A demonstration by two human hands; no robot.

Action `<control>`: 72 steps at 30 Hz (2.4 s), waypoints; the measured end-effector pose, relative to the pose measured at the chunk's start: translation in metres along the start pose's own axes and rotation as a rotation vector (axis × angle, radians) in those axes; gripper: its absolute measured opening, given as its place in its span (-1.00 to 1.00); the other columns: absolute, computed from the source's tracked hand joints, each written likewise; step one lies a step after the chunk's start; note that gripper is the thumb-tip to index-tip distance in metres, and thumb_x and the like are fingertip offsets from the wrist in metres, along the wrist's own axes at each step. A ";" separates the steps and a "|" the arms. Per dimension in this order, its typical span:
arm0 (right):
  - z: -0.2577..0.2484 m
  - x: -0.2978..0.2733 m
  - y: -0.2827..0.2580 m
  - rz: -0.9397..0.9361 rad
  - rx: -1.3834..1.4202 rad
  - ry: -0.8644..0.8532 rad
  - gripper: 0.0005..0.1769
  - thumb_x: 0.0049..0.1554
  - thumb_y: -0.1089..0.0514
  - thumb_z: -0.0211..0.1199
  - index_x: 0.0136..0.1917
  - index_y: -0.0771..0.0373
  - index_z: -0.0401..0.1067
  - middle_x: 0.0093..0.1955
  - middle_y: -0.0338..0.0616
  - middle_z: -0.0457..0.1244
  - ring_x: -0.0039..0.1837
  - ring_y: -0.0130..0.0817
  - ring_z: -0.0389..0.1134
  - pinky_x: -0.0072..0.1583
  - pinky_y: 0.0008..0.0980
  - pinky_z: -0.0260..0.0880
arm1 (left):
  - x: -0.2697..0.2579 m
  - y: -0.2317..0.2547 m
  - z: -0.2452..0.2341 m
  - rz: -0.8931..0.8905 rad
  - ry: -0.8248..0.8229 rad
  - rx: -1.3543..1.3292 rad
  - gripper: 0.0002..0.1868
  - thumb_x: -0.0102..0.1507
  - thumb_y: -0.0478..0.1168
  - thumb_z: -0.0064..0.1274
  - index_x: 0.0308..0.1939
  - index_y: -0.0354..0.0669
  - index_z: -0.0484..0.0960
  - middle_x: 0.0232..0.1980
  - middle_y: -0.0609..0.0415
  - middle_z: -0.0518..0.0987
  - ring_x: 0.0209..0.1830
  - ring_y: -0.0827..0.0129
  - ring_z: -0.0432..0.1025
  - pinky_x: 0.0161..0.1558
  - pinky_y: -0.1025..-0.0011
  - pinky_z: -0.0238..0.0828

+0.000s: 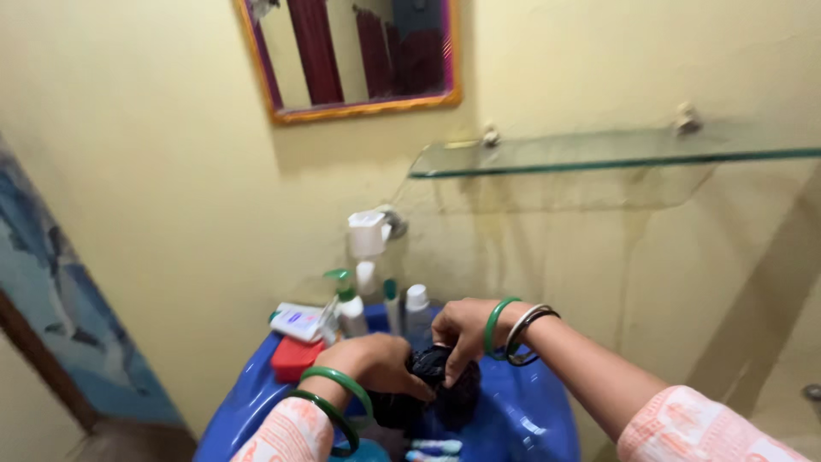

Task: The person cleans a glass shelf mounted on a bathroom wall. They first scrub the shelf with a brush and cleaning paste, then rinse the brush in a blue sink. Finally, they wipe the shelf dry with a cloth.

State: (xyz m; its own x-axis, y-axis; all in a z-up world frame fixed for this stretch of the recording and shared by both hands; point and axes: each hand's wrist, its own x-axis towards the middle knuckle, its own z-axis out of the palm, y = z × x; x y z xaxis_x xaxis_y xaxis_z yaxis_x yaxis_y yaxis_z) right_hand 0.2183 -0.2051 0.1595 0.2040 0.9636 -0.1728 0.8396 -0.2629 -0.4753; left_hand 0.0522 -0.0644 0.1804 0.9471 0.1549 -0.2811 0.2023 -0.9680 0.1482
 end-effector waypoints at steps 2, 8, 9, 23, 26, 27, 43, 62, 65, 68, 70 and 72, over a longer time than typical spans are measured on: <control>-0.028 -0.026 0.002 0.004 0.002 0.011 -0.45 -0.17 -0.08 0.62 -0.14 0.33 0.46 -0.27 -0.14 0.38 -0.26 -0.40 0.38 -0.24 -0.37 0.38 | -0.008 0.026 -0.030 -0.015 -0.027 0.006 -0.28 0.01 0.29 0.26 0.02 -0.18 0.71 -0.04 -0.07 0.71 -0.11 0.13 0.62 -0.04 0.18 0.59; -0.085 -0.110 0.005 -0.144 0.228 0.204 -0.56 -0.02 -0.03 0.52 0.02 0.23 0.49 -0.13 -0.32 0.41 -0.07 -0.61 0.36 -0.05 -0.56 0.37 | 0.008 0.084 -0.104 0.158 -0.063 -0.143 -0.28 0.08 0.35 0.16 0.06 -0.13 0.72 -0.09 0.08 0.73 -0.11 0.36 0.57 -0.03 0.30 0.53; -0.096 -0.126 0.005 -0.190 0.244 0.294 -0.55 -0.01 -0.01 0.51 0.07 0.21 0.48 -0.09 -0.34 0.41 -0.03 -0.64 0.35 -0.01 -0.58 0.37 | 0.011 0.090 -0.117 0.201 -0.012 -0.144 -0.27 0.13 0.39 0.11 0.07 -0.11 0.73 -0.09 0.10 0.74 -0.08 0.39 0.56 0.00 0.35 0.49; -0.246 -0.271 0.028 0.012 0.796 0.957 -0.75 0.18 0.16 0.20 0.10 0.15 0.23 -0.15 -0.25 0.27 -0.21 -0.40 0.38 -0.25 -0.29 0.48 | 0.050 0.213 -0.218 0.213 0.494 -0.810 -0.61 0.36 0.02 -0.04 0.07 -0.16 0.64 -0.18 0.17 0.62 -0.33 0.59 0.46 -0.31 0.54 0.46; -0.265 -0.289 0.036 0.026 0.785 1.091 -0.79 0.18 0.27 0.20 0.08 0.19 0.27 -0.07 -0.17 0.31 -0.12 -0.33 0.45 -0.14 -0.23 0.58 | 0.068 0.234 -0.223 0.320 0.543 -1.021 -0.63 0.36 -0.07 0.02 0.03 -0.36 0.58 -0.17 0.00 0.66 -0.25 0.37 0.60 -0.17 0.42 0.66; -0.272 -0.293 0.037 0.021 0.755 1.142 -0.81 0.18 0.29 0.20 0.07 0.20 0.31 -0.06 -0.17 0.32 -0.10 -0.33 0.45 -0.11 -0.25 0.60 | 0.072 0.242 -0.231 0.351 0.640 -0.989 -0.65 0.36 -0.09 0.03 0.03 -0.35 0.57 -0.17 -0.01 0.66 -0.24 0.36 0.58 -0.17 0.40 0.64; -0.300 -0.279 0.061 0.387 -0.556 0.696 -0.64 0.08 0.24 0.05 0.00 -0.02 0.61 0.00 -0.18 0.47 0.10 -0.17 0.49 0.18 -0.16 0.47 | 0.183 0.241 -0.264 0.224 1.045 -0.276 -0.08 0.41 0.12 -0.11 0.43 -0.66 -0.14 0.46 -0.55 0.09 0.44 -0.34 0.09 0.38 0.02 0.06; -0.257 -0.077 0.116 0.406 -0.403 0.348 -0.18 0.29 -0.39 -0.11 0.67 -0.07 -0.13 0.73 -0.04 -0.24 0.71 -0.03 -0.28 0.60 -0.07 -0.23 | 0.129 0.131 -0.213 -0.006 0.618 -0.133 -0.26 0.39 0.32 -0.47 0.20 -0.19 0.53 0.22 -0.23 0.55 0.34 -0.05 0.38 0.34 0.09 0.28; -0.245 -0.046 0.076 0.127 -0.394 0.340 -0.20 0.20 -0.19 -0.06 0.65 0.00 -0.04 0.61 0.03 0.06 0.61 -0.04 0.03 0.52 -0.09 0.02 | 0.131 0.113 -0.210 -0.048 0.619 -0.181 -0.19 0.39 0.34 -0.57 0.12 -0.23 0.59 0.17 -0.24 0.62 0.29 -0.06 0.45 0.33 0.10 0.32; -0.248 -0.051 0.058 0.187 -0.194 0.292 -0.15 0.12 -0.14 0.04 0.63 -0.06 -0.06 0.47 0.09 0.20 0.49 -0.09 0.24 0.45 -0.20 0.20 | 0.132 0.098 -0.213 -0.039 0.644 -0.223 -0.13 0.38 0.37 -0.68 0.20 -0.18 0.55 0.27 -0.22 0.55 0.38 -0.04 0.37 0.37 0.08 0.28; -0.259 -0.055 0.060 0.314 -0.314 0.276 -0.22 0.16 -0.17 0.03 0.62 -0.14 0.02 0.51 0.02 0.17 0.52 -0.09 0.18 0.47 -0.18 0.15 | 0.131 0.087 -0.213 -0.080 0.645 -0.234 -0.10 0.35 0.39 -0.74 0.29 -0.13 0.49 0.34 -0.20 0.50 0.42 -0.03 0.32 0.41 0.07 0.22; -0.266 -0.056 0.069 0.369 -0.387 0.274 -0.25 0.20 -0.20 0.03 0.62 -0.13 0.04 0.56 -0.04 0.11 0.57 -0.10 0.10 0.50 -0.17 0.07 | 0.130 0.078 -0.212 -0.123 0.637 -0.252 -0.07 0.32 0.41 -0.80 0.37 -0.06 0.44 0.40 -0.16 0.45 0.48 0.00 0.26 0.45 0.06 0.17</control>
State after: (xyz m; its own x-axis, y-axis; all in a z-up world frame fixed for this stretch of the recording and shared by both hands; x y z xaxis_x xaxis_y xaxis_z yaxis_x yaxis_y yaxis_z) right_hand 0.3983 -0.2644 0.3657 0.5958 0.8030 -0.0133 0.8006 -0.5952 -0.0691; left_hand 0.2436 -0.0776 0.3561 0.8597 0.4206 0.2900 0.2959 -0.8727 0.3885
